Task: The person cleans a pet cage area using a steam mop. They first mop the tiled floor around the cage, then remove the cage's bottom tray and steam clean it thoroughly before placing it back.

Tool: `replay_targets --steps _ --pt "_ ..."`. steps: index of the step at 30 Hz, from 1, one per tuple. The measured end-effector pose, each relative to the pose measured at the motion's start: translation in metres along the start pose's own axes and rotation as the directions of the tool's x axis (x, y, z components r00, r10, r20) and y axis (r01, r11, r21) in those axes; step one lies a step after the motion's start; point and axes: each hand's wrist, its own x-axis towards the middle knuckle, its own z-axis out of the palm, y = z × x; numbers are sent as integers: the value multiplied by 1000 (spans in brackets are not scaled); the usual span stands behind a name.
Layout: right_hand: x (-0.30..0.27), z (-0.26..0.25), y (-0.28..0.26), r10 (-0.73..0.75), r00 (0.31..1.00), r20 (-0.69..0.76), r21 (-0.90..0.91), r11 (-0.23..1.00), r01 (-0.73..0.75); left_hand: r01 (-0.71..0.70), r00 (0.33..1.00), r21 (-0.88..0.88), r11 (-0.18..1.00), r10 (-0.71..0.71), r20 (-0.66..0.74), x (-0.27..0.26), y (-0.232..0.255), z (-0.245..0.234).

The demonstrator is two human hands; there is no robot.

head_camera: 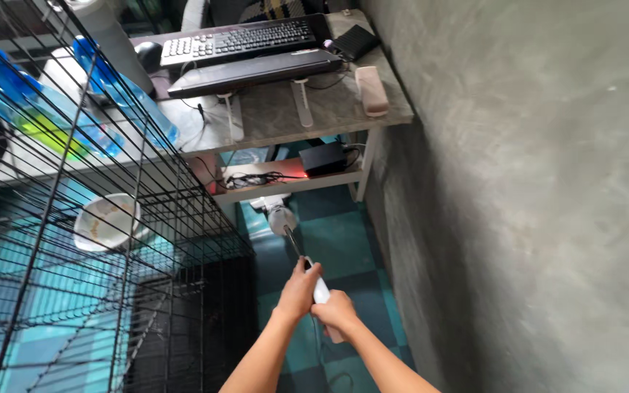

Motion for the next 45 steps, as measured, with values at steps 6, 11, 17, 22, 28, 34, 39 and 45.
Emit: replay_targets --steps 6,11,17,22,28,34,39,45 --pt "27 11 -10 -40 992 121 102 994 28 89 993 -48 995 -85 77 12 -30 -13" --pt "57 5 -5 -124 956 268 314 949 35 117 990 -52 992 -112 83 38 -44 -5" --pt "7 -44 39 129 987 91 257 955 -149 135 990 -136 982 -127 61 6 33 43" --pt "-84 -113 39 209 978 -16 240 950 -200 114 989 -261 959 -85 118 -18 127 46" --pt "-124 -133 14 170 982 -78 394 911 -126 -35 981 -331 943 96 170 -3 153 28" --pt "-55 -114 20 182 973 -143 342 932 -125 -129 980 -314 941 168 102 34 99 58" --pt "2 -80 39 203 975 -88 318 934 -166 -135 979 -271 953 171 115 48 39 84" --pt "-31 -93 65 304 950 -67 301 914 -271 -42 981 -210 977 80 175 16 65 105"
